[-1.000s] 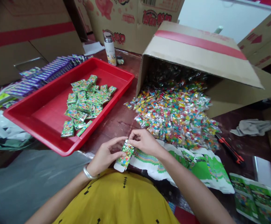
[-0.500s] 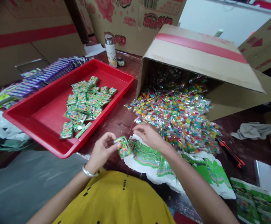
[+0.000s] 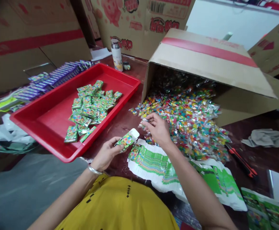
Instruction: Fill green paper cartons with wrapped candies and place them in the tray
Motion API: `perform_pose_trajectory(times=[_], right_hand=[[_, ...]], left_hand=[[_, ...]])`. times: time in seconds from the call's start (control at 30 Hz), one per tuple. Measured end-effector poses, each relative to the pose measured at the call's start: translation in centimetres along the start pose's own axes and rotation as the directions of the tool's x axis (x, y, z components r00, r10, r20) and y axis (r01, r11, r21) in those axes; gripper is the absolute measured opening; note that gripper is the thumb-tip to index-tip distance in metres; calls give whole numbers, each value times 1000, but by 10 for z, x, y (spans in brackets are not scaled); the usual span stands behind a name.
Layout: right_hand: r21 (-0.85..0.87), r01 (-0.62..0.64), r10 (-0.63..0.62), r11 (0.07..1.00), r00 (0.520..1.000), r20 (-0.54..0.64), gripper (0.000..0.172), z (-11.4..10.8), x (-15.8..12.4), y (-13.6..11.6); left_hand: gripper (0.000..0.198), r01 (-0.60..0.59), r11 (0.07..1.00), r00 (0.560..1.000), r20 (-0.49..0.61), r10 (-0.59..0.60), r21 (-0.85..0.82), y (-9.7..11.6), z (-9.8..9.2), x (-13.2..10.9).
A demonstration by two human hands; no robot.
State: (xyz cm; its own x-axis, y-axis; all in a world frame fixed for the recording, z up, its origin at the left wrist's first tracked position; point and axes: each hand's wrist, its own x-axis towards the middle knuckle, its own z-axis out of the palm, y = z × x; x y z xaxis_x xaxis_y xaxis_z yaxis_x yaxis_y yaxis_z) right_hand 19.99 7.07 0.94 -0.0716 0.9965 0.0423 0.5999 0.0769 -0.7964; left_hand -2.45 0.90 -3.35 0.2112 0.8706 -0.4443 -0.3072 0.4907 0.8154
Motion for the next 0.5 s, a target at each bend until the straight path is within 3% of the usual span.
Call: perform_pose_trajectory(times=[0.07, 0.13, 0.2, 0.3, 0.4, 0.5], right_hand=[[263, -12, 33, 965, 997, -76, 22, 0, -12, -14], [295, 24, 16, 955, 991, -131, 23, 3, -21, -24], [201, 55, -23, 978, 987, -160, 19, 6, -26, -29], [-5, 92, -92, 996, 989, -115, 11, 7, -28, -30], [-200, 158, -175, 967, 982, -68, 12, 5, -28, -30], [-293, 236, -250, 927, 968, -11, 20, 2, -29, -34]], left_hand=[[30, -18, 1000, 999, 43, 17, 20, -6, 8, 2], [28, -32, 999, 996, 88, 28, 37, -9, 16, 3], [27, -71, 995, 991, 116, 62, 71, -9, 25, 2], [29, -184, 973, 972, 173, 159, 140, -6, 33, 1], [33, -283, 936, 945, 228, 235, 210, -3, 37, 0], [31, -303, 923, 943, 214, 255, 239, -3, 40, 0]])
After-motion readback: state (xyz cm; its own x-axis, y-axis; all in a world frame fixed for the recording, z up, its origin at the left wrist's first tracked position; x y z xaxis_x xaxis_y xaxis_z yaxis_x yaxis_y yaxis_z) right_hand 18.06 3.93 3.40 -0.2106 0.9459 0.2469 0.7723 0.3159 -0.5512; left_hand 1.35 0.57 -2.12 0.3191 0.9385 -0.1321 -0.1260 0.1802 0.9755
